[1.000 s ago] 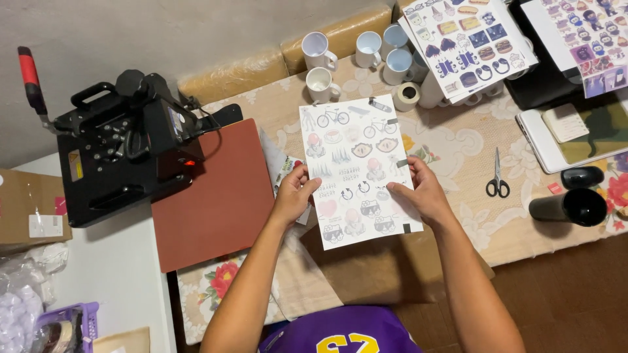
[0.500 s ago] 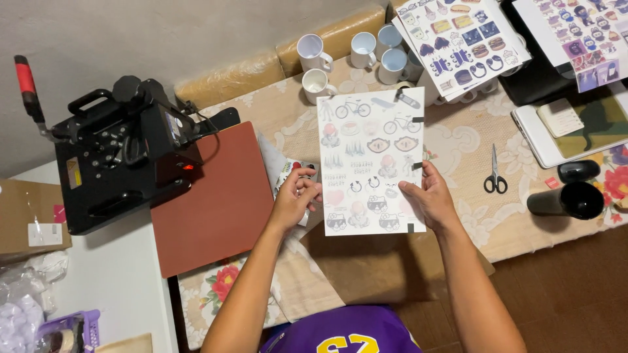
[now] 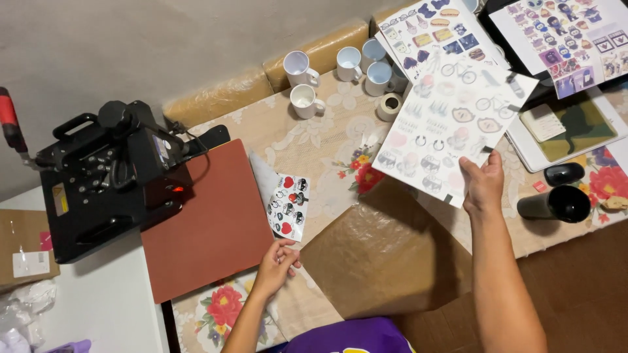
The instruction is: The person is seen operating a heat press, peeling stickers from a sheet, inspecting printed designs, and organizing materials on a production table.
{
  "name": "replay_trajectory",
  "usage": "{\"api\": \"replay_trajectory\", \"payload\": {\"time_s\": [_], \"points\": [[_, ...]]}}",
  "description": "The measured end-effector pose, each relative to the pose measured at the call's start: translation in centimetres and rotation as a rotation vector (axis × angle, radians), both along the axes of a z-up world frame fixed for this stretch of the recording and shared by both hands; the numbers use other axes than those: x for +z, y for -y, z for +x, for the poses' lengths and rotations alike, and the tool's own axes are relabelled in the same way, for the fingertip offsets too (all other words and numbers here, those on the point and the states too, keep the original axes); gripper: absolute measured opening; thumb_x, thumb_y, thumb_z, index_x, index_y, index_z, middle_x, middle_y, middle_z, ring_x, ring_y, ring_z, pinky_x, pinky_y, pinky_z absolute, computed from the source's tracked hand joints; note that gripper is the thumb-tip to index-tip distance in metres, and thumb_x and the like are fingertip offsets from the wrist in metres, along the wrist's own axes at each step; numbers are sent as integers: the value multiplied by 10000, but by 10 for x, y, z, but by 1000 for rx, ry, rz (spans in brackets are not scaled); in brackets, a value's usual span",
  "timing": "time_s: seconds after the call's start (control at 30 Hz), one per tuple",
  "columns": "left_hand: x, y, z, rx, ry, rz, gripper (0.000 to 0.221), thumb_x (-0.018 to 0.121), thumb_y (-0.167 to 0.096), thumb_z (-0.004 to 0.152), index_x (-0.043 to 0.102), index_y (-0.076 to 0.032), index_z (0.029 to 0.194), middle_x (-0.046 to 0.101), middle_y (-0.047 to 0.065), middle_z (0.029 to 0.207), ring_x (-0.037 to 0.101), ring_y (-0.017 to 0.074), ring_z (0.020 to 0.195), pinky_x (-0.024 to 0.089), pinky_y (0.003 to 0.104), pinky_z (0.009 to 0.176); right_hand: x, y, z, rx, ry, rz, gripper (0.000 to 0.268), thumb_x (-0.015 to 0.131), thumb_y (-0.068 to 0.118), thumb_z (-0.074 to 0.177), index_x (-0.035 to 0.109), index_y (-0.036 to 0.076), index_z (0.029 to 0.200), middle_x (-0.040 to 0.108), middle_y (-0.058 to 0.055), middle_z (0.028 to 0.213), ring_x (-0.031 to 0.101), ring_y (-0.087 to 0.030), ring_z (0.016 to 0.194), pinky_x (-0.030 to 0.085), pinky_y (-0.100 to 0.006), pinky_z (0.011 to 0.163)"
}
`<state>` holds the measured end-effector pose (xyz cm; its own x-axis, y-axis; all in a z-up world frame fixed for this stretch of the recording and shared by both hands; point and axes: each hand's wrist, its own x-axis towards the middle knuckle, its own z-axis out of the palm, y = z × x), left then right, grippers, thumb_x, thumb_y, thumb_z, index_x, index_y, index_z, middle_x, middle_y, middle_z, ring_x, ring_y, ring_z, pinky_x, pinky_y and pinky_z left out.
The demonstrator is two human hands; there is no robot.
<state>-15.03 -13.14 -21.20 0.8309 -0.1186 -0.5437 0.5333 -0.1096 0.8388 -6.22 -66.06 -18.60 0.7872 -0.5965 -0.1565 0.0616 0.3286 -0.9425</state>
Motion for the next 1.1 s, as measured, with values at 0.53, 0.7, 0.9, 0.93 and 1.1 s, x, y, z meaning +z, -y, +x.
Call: {"api": "replay_trajectory", "payload": {"time_s": [0.53, 0.7, 0.9, 0.93, 1.1], "points": [[-12, 1, -28, 76, -120, 106, 288, 743, -123, 1064, 727, -47, 1341, 774, 113, 928, 782, 209, 834, 589, 316, 694, 6, 65, 81, -304, 126, -44, 455, 708, -76, 1032, 557, 102, 1423, 781, -147, 1490, 859, -275, 1283, 780, -414, 1073], [-26, -1, -33, 90, -158, 106, 278, 752, -115, 1064, 734, -47, 1333, 761, 112, 892, 774, 210, 817, 574, 325, 697, -9, 13, 0, -393, -226, -54, 657, 700, -37, 1062, 434, 125, 1641, 631, -130, 1663, 704, -283, 1462, 610, -436, 1249], [-33, 9, -30, 44, -161, 99, 250, 754, -127, 1062, 724, -55, 1300, 760, 113, 883, 779, 214, 802, 569, 331, 692, -112, -3, -27, -474, -249, 141, 529, 715, -39, 1017, 567, 166, 1481, 768, -99, 1437, 789, -256, 1237, 716, -440, 1009], [-31, 11, -29, 34, -162, 96, 241, 750, -125, 1064, 722, -54, 1293, 755, 108, 879, 774, 210, 798, 563, 329, 691, -129, -2, -26, -479, -238, 156, 578, 723, -48, 1012, 571, 181, 1520, 768, -84, 1434, 781, -242, 1232, 702, -428, 1015], [-19, 21, -25, 16, -181, 135, 251, 755, -161, 1054, 735, -76, 1290, 762, 88, 862, 741, 189, 764, 536, 318, 675, -180, 5, -2, -499, -337, 210, 781, 785, -24, 986, 435, 157, 1660, 734, -87, 1486, 771, -205, 1217, 696, -394, 1011]]}}
